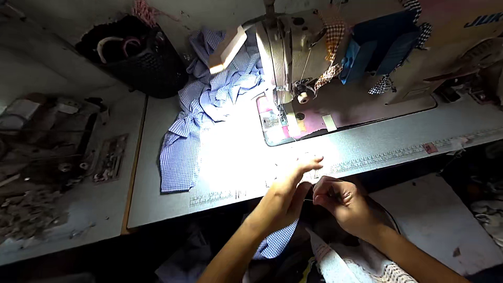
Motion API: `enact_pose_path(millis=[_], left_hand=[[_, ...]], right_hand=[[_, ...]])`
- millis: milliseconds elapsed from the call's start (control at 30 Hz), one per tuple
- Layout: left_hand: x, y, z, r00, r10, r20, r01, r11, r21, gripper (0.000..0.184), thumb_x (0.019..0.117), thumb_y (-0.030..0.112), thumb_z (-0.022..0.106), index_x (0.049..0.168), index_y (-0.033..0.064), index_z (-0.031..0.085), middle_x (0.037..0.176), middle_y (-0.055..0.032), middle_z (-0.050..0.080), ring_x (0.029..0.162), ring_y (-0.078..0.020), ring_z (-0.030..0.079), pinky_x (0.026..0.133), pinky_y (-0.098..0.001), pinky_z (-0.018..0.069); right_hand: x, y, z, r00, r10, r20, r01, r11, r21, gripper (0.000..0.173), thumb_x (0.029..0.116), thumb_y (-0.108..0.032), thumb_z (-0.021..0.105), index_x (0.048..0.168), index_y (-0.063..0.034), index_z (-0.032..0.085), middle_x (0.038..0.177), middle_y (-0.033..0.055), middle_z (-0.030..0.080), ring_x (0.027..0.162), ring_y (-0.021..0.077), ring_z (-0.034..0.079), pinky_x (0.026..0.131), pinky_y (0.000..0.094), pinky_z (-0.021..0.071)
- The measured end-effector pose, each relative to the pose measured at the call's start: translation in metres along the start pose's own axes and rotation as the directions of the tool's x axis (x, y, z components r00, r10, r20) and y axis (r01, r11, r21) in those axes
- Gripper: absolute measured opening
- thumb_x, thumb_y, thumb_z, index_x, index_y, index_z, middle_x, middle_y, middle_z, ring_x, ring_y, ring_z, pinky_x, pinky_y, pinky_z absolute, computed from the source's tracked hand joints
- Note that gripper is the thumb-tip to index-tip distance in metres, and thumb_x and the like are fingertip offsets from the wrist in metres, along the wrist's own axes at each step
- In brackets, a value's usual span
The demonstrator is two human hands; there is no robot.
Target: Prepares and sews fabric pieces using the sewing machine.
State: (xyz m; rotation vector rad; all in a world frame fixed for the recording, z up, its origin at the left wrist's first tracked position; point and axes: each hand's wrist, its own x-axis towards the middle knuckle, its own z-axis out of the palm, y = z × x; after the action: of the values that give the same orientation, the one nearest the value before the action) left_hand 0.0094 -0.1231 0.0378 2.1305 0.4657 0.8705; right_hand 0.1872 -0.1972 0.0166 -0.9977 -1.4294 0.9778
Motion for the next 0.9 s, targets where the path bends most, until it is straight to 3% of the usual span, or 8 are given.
enact_pose_path(millis=[67,167,333,467,600,667,767,900], left_hand=[[0.004,-0.007,-0.003,0.996,-0.001,0.092,-0.001,1.0,0.014,0.027,0.104,0.007,0.049,0.12,-0.0019,0.069,0.128,-0.0112,0.07,0.132,-0.0206,0.059,0.122,-0.0456,0.0364],[0.009,0.0,-0.013,0.993,0.078,0.087,-0.069,0.992,-0.103,0.016,0.1007,0.011,0.061,0.096,0.0008,0.072,0.097,-0.0066,0.075,0.104,-0.012,0.071,0.115,-0.0388,0.0438],[0.018,0.007,-0.016,0.993,0.047,0.109,-0.054,0.996,0.068,0.017,0.0993,0.014,0.063,0.095,0.0033,0.075,0.088,-0.0021,0.073,0.091,-0.0072,0.067,0.087,-0.0226,0.0522],[0.025,0.013,-0.011,0.991,0.008,0.136,-0.05,0.951,0.306,0.018,0.0989,0.014,0.059,0.092,0.0081,0.074,0.08,0.001,0.07,0.081,-0.0074,0.065,0.085,-0.0247,0.0493],[0.028,0.014,-0.01,0.998,-0.011,0.07,-0.012,0.947,0.321,0.018,0.0968,0.013,0.06,0.089,0.0086,0.076,0.078,0.0023,0.071,0.076,-0.0048,0.064,0.074,-0.0212,0.05],[0.029,0.014,-0.007,0.998,-0.039,0.049,0.019,0.933,0.359,0.018,0.0974,0.015,0.06,0.09,0.0102,0.076,0.077,0.003,0.07,0.074,-0.0047,0.064,0.071,-0.0208,0.0501],[0.031,0.016,-0.004,0.998,-0.059,0.037,0.04,0.915,0.401,0.018,0.0964,0.016,0.06,0.09,0.0114,0.076,0.077,0.0033,0.07,0.072,-0.0044,0.063,0.068,-0.0207,0.0495],[0.032,0.019,0.0,0.998,-0.06,0.034,0.041,0.911,0.411,0.018,0.0959,0.015,0.059,0.088,0.0108,0.075,0.075,0.0029,0.07,0.071,-0.0041,0.063,0.068,-0.02,0.0486]], right_hand=[[-0.008,-0.012,0.0,0.998,-0.028,0.053,0.027,1.0,0.015,0.021,0.1012,-0.019,0.06,0.088,-0.004,0.067,0.087,-0.0022,0.066,0.087,-0.0022,0.061,0.079,0.0149,0.0501],[-0.015,-0.028,-0.011,0.998,-0.021,0.06,0.01,0.984,0.178,0.021,0.1039,-0.03,0.059,0.095,-0.0126,0.067,0.088,-0.0083,0.061,0.082,-0.006,0.056,0.072,0.0107,0.0466],[-0.009,-0.031,-0.023,0.977,0.215,0.002,-0.184,0.833,0.522,0.01,0.0989,-0.026,0.067,0.094,-0.0188,0.071,0.083,-0.0125,0.062,0.06,-0.0094,0.046,0.052,0.0082,0.0383],[-0.012,-0.024,-0.042,0.967,0.251,0.032,-0.223,0.786,0.577,0.012,0.098,-0.028,0.068,0.093,-0.0189,0.072,0.079,-0.0122,0.061,0.058,-0.008,0.046,0.052,0.0094,0.0383],[-0.023,-0.013,-0.077,0.856,0.357,-0.374,-0.351,0.932,0.088,0.019,0.0979,-0.017,0.058,0.082,-0.019,0.068,0.063,-0.0117,0.057,0.049,-0.005,0.045,0.046,0.0123,0.0367],[-0.03,-0.002,-0.085,0.826,0.251,-0.504,-0.437,0.851,-0.292,0.016,0.1021,-0.02,0.052,0.096,-0.0103,0.064,0.071,-0.0091,0.054,0.059,-0.0034,0.048,0.055,0.0157,0.0398],[-0.034,-0.017,-0.061,0.864,0.429,-0.263,-0.477,0.866,-0.153,0.039,0.1071,-0.024,0.028,0.114,-0.0089,0.064,0.072,-0.0122,0.05,0.059,-0.004,0.044,0.053,0.0157,0.037],[-0.016,-0.033,-0.02,0.809,0.582,0.085,-0.577,0.758,0.304,0.037,0.1073,-0.023,0.024,0.102,-0.0142,0.06,0.07,-0.0132,0.047,0.054,-0.0048,0.039,0.048,0.0123,0.0306]])
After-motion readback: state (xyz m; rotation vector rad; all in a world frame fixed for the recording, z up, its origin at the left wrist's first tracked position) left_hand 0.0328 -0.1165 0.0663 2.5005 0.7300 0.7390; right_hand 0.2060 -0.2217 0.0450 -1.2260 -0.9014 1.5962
